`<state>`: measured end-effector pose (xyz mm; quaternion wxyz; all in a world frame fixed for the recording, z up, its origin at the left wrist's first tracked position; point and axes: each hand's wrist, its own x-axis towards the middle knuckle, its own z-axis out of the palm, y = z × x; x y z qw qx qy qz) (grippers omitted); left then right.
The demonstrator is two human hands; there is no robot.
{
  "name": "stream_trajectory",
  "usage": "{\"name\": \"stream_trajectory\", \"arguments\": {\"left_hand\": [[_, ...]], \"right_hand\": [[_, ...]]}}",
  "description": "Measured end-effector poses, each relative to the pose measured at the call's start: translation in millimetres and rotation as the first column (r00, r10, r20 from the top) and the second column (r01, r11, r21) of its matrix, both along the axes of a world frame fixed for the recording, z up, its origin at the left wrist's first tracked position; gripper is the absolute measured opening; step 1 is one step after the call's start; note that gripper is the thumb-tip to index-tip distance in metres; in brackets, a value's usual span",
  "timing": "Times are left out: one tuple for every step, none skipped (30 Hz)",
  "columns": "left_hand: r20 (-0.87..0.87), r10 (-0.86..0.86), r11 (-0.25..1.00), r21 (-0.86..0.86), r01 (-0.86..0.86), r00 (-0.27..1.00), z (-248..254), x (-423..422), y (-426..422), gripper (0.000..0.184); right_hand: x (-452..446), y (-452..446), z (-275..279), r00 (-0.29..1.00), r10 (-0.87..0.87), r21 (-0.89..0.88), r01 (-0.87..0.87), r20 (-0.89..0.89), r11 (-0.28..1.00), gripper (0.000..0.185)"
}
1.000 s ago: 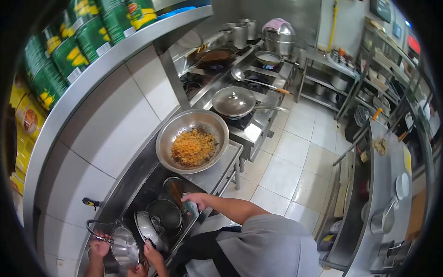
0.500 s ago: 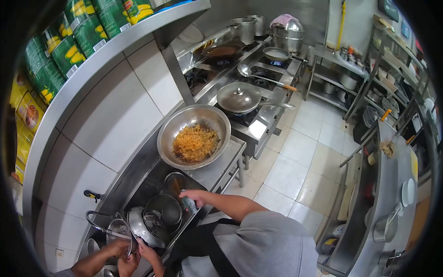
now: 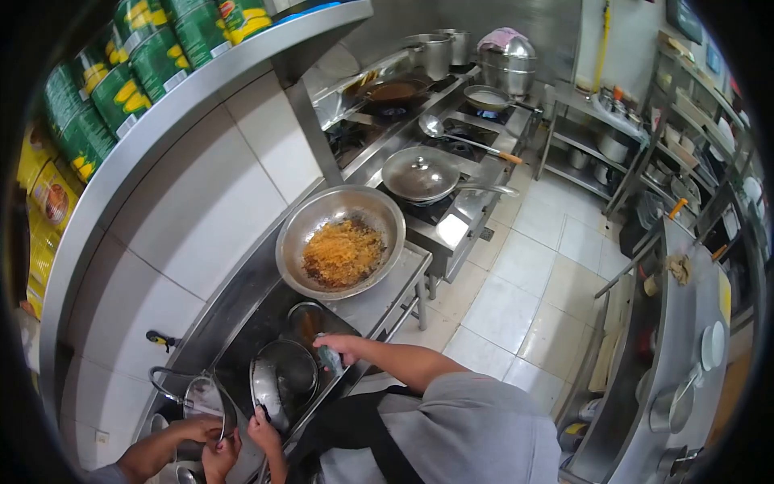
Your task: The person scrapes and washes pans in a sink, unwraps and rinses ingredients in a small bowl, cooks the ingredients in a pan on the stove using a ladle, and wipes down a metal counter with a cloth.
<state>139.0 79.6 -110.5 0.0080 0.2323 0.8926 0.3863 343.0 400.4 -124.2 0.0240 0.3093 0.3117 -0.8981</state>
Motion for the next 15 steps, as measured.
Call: {"name": "stream_trajectory", "arguments": {"left_hand": [[-0.075,-0.021,0.999,0.024,0.022,0.997,1,2,7,0.050],[-0.150,-0.014,0.999,0.039,0.020,0.989,1,5,7,0.047],[-0.248,-0.110,0.990,0.062,0.130,0.963,-12,7,8,0.046],[-0.350,-0.184,0.974,0.063,0.219,0.918,-1,13,12,0.045],[0.146,-0.057,0.998,0.029,0.053,0.988,10,20,11,0.045],[0.172,-0.063,0.998,0.020,0.061,0.983,29,35,19,0.053],[0.036,-0.106,0.992,-0.070,0.109,0.994,1,24,15,0.060],[0.042,-0.133,0.983,-0.125,0.138,0.990,14,28,17,0.066],[0.011,-0.130,0.983,-0.132,0.130,0.991,14,33,19,0.069],[0.015,-0.140,0.982,-0.125,0.141,0.990,4,29,16,0.071],[-0.035,-0.133,0.984,-0.126,0.128,0.990,6,30,14,0.065],[-0.023,-0.085,0.990,-0.116,0.082,0.996,8,29,11,0.065],[-0.021,-0.081,0.989,-0.124,0.077,0.997,11,31,12,0.067],[-0.029,-0.089,0.987,-0.136,0.084,0.996,16,38,16,0.068],[-0.026,-0.083,0.992,-0.100,0.080,0.996,17,39,15,0.068]], "right_hand": [[3,1,4,0.999,-0.043,-0.013,0.043,-0.015,0.999,0.036],[4,-2,6,0.998,-0.060,-0.031,0.059,-0.027,0.998,0.037],[4,-2,0,0.997,-0.070,-0.062,0.068,-0.029,0.996,0.037],[-2,4,-20,0.998,-0.058,-0.094,0.054,-0.034,0.994,0.037],[-8,9,-40,0.991,-0.054,-0.144,0.036,-0.124,0.989,0.036],[-6,13,-38,0.991,-0.001,-0.192,-0.024,-0.132,0.981,0.034],[-5,11,-21,1.000,0.021,-0.144,-0.024,-0.022,0.989,0.032],[-6,8,-9,1.000,-0.004,-0.134,0.002,-0.008,0.991,0.030],[-5,9,-6,0.999,0.003,-0.116,-0.008,-0.048,0.993,0.029],[-7,7,-5,0.996,-0.013,-0.099,0.004,-0.090,0.995,0.028],[-10,1,2,0.995,0.058,-0.092,-0.066,-0.079,0.994,0.028],[-8,0,9,0.995,0.054,-0.104,-0.063,-0.089,0.993,0.027],[-6,1,10,0.995,0.031,-0.118,-0.042,-0.092,0.992,0.027],[-1,2,9,0.995,0.048,-0.114,-0.057,-0.084,0.992,0.027],[-3,2,8,0.997,0.037,-0.116,-0.046,-0.075,0.992,0.027]]}}
